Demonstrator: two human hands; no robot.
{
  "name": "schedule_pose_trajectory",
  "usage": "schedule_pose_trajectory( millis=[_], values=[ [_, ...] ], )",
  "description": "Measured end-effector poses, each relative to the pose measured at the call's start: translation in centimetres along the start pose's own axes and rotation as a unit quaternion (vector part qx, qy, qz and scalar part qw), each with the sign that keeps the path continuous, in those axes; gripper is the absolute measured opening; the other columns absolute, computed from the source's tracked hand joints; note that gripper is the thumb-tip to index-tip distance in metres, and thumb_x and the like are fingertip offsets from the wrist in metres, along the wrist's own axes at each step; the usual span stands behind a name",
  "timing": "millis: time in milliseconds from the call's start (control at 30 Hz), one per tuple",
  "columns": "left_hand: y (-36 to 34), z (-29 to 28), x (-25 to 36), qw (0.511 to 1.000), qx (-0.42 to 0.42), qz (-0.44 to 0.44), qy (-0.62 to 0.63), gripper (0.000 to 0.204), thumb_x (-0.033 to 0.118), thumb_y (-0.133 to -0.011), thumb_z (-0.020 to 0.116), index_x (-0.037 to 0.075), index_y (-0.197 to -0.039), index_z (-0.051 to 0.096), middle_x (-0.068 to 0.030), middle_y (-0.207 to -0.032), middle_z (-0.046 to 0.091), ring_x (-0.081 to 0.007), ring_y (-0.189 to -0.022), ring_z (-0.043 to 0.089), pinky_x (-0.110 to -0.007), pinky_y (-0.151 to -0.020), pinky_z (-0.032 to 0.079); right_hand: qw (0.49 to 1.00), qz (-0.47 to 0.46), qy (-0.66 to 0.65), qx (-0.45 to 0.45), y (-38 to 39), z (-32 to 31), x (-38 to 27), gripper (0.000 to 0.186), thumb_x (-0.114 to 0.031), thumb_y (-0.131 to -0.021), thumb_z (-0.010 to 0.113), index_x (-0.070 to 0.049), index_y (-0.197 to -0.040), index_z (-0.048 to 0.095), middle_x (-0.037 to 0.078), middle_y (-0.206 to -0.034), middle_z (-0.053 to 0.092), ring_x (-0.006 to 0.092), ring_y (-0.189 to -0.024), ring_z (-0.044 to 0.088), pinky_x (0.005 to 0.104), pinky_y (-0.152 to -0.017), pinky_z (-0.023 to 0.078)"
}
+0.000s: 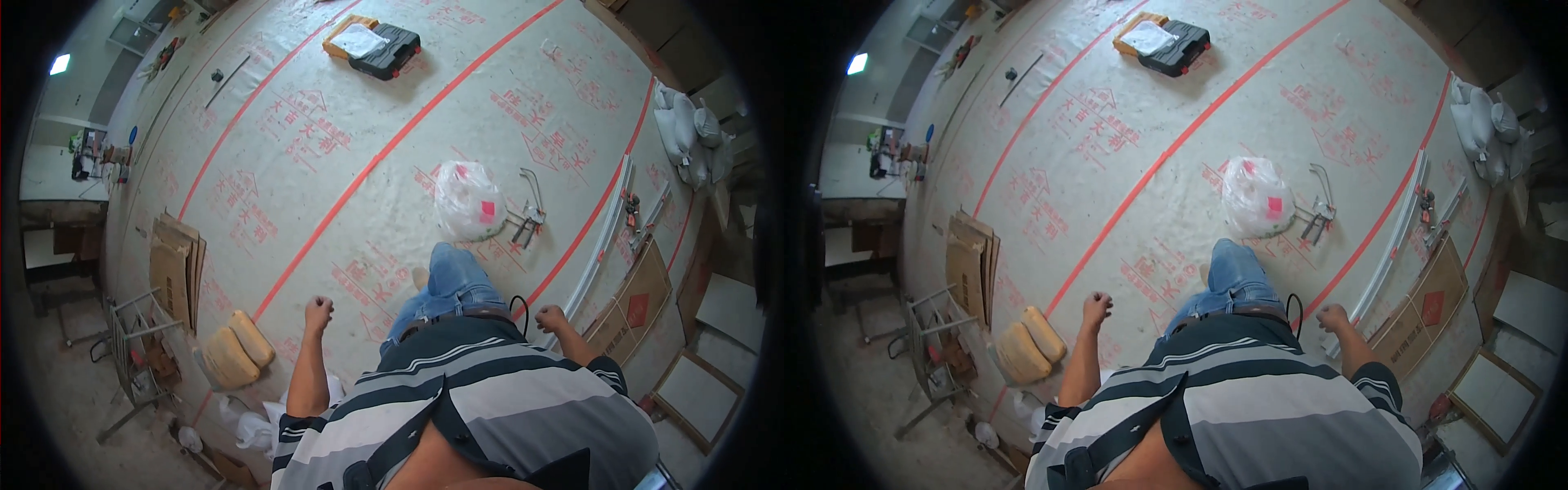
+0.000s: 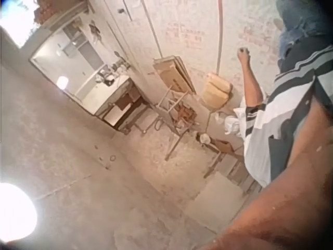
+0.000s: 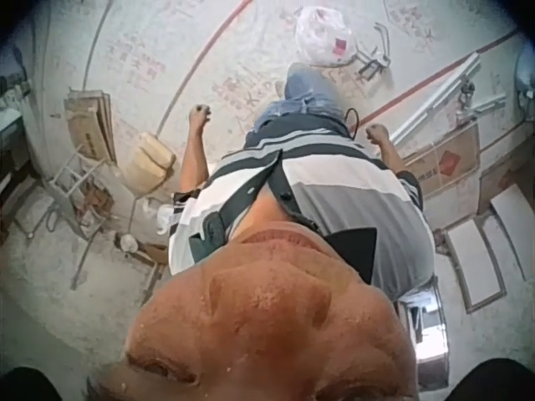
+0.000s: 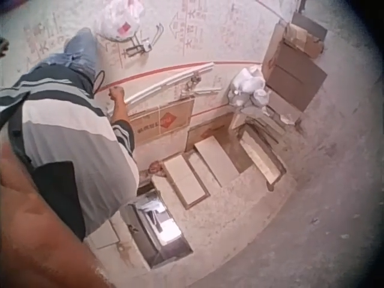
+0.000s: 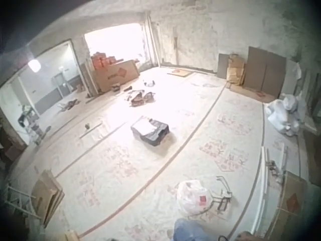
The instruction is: Breaking up a concrete floor using a rotary hammer power tool.
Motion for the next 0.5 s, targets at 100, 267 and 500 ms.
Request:
schedule_pose_trajectory(
  millis=[100,267,500],
  values=[
    [-7.4,-1.3,7.9,0.997,0.001,0.070,-0.018,0.014,0.015,-0.072,0.053,0.001,-0.075,0.053,-0.0052,-0.062,0.054,-0.0111,-0.052,0.050,-0.023,-0.044,0.041,0.999,0.012,0.029,-0.031,-2.2,0.9,-5.1,0.017,-0.014,-0.068,0.056,0.000,-0.076,0.059,0.010,-0.063,0.058,0.0192,-0.055,0.060,0.0305,-0.044,0.048],
    [-15.0,-0.1,12.8,0.996,-0.042,0.068,-0.043,0.019,0.019,-0.072,0.054,0.000,-0.072,0.054,-0.0070,-0.060,0.056,-0.0123,-0.048,0.050,-0.025,-0.045,0.041,1.000,0.000,-0.009,0.004,-8.2,0.3,-18.0,0.018,-0.013,-0.069,0.050,-0.003,-0.076,0.063,0.009,-0.063,0.061,0.0171,-0.053,0.060,0.0285,-0.047,0.049],
    [-18.0,-2.6,13.4,0.991,-0.078,-0.105,-0.041,0.019,0.016,-0.072,0.053,-0.001,-0.080,0.055,-0.0097,-0.067,0.057,-0.0168,-0.054,0.055,-0.029,-0.044,0.046,0.944,-0.246,0.213,0.062,-20.1,-4.0,-46.0,0.027,-0.029,-0.066,0.052,-0.005,-0.074,0.062,0.010,-0.065,0.061,0.0195,-0.055,0.059,0.0325,-0.057,0.047]
  ],
)
Point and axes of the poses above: each hand's wrist, its own y-axis away from the middle knuckle, its own z-axis out of the palm, x = y × z, the point moved 6 cm from there along -y, towards the middle knuckle
